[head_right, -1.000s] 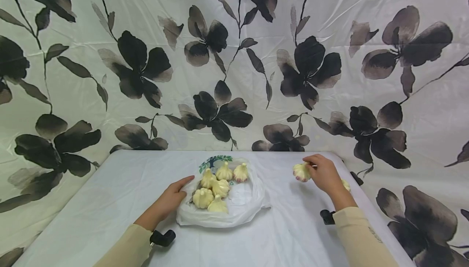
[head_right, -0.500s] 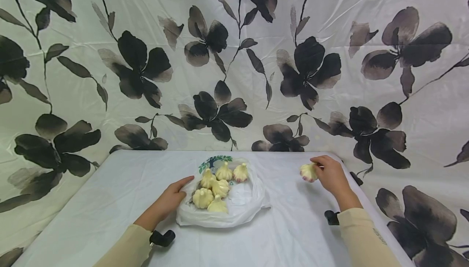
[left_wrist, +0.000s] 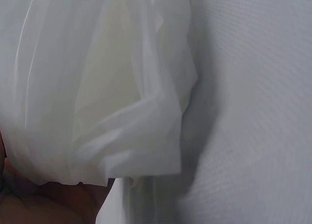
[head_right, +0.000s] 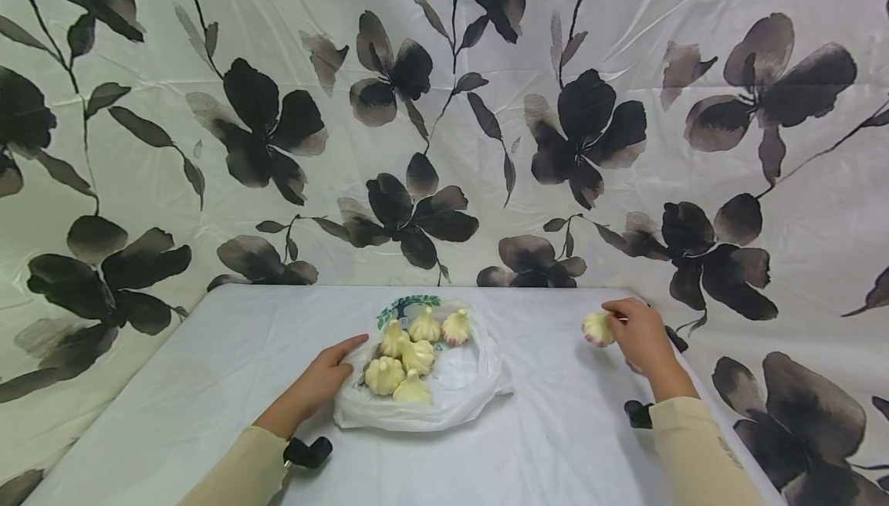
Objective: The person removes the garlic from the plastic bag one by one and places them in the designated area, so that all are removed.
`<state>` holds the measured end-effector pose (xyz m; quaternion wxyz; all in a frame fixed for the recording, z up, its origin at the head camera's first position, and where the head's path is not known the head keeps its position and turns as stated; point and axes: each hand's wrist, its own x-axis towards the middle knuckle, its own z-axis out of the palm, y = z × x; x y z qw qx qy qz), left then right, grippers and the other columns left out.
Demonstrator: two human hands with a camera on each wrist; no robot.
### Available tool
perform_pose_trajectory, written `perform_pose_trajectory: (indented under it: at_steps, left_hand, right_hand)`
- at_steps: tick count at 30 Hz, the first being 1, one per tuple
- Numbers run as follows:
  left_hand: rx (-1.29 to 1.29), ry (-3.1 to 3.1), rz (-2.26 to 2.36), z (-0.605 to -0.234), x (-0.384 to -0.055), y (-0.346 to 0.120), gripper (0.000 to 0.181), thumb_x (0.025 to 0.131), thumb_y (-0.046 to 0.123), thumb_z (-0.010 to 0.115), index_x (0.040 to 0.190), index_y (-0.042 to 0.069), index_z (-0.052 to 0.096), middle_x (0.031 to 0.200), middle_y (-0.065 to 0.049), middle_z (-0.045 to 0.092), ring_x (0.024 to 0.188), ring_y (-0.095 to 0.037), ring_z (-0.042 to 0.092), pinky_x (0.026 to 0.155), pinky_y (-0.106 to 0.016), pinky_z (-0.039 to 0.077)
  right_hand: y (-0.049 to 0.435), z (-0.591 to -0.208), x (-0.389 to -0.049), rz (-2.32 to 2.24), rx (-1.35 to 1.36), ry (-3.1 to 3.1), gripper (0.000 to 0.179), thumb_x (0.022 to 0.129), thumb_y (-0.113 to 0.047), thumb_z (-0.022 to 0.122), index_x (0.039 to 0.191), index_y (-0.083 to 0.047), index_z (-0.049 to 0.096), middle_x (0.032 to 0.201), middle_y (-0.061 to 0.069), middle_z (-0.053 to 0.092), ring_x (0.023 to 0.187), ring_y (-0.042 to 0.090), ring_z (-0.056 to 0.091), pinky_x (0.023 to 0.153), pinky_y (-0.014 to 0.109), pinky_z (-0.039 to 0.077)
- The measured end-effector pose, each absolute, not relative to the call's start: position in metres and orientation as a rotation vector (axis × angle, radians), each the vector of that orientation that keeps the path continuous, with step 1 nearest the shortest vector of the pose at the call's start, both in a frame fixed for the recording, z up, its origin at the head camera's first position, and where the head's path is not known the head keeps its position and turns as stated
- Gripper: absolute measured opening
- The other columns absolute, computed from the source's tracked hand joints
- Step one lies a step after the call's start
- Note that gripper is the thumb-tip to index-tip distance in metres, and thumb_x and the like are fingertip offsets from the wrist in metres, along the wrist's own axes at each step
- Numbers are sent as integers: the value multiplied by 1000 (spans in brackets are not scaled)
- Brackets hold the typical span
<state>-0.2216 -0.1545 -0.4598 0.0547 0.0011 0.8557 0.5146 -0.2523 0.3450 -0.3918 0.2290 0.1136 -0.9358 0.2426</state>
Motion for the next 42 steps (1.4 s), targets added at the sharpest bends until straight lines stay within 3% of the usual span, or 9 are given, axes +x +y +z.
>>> perform_pose_trajectory:
  at_steps: [11,19,42]
  left_hand:
    - [8,2603,1561,-461,-222,-154,62,90,-3,36,149,17,40,157,-15,32,147,-39,22,117,-61,20]
    - [-14,2607,1545,-460,-220,-155,62,90,-2,36,148,18,40,157,-16,32,147,-40,22,116,-62,20]
    - [-40,2630,1526,-461,-222,-157,62,90,-2,36,148,18,41,157,-14,33,146,-40,24,116,-61,21]
  right_hand:
    - [352,-400,-253,671,203,-2677,26,90,-4,60,115,5,65,109,25,65,100,44,64,83,54,54]
    - [356,-407,-254,653,205,-2658,21,89,-4,60,107,5,67,104,25,67,97,45,64,82,56,53]
    - [356,-416,-261,658,121,-2775,25,91,-6,57,111,5,67,110,26,64,100,42,60,83,55,50]
